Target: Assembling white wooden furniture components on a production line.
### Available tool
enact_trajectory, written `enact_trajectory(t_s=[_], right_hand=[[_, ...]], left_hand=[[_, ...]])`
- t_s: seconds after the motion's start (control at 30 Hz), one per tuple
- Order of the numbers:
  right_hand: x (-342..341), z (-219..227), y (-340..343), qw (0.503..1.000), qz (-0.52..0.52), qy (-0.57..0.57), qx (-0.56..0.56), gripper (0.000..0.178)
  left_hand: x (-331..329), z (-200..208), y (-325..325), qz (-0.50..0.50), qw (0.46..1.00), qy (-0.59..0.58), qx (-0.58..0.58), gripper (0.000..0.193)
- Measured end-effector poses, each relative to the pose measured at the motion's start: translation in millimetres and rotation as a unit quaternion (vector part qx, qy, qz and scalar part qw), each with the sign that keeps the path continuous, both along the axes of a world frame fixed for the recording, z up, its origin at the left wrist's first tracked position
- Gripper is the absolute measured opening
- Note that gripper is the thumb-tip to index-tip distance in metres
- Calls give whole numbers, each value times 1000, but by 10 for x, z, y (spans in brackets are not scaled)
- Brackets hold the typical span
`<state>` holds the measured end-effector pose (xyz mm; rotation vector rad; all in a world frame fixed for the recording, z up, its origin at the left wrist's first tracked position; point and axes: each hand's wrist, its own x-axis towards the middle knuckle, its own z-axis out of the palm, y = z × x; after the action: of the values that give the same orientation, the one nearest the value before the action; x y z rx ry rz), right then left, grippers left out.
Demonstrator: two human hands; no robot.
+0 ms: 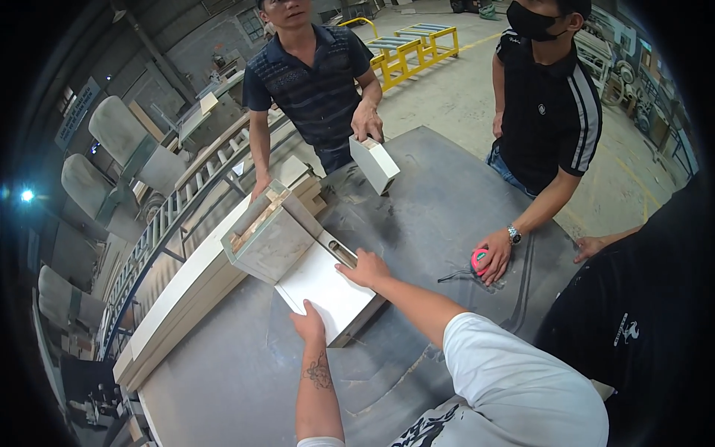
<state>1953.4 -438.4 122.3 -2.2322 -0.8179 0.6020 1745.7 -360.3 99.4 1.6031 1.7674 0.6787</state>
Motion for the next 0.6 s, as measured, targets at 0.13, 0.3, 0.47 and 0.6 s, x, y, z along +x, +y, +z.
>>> enact_trajectory(t_s=[0.13,0.3,0.47,0.6], right_hand=[[35,53,-22,1000,-2,14,-14,89],[20,94,-14,999,-3,10,-39,87],[9,106,2,999,2,24,-38,87],[13,112,-19,999,-2,23,-37,84]], left_hand=[[20,-81,13,13,1000,18,7,68],[41,-127,32,10,1000,13,16,64],[-6,-152,81,16,999,24,34,61],[25,-120,54,3,999,31,32,61]])
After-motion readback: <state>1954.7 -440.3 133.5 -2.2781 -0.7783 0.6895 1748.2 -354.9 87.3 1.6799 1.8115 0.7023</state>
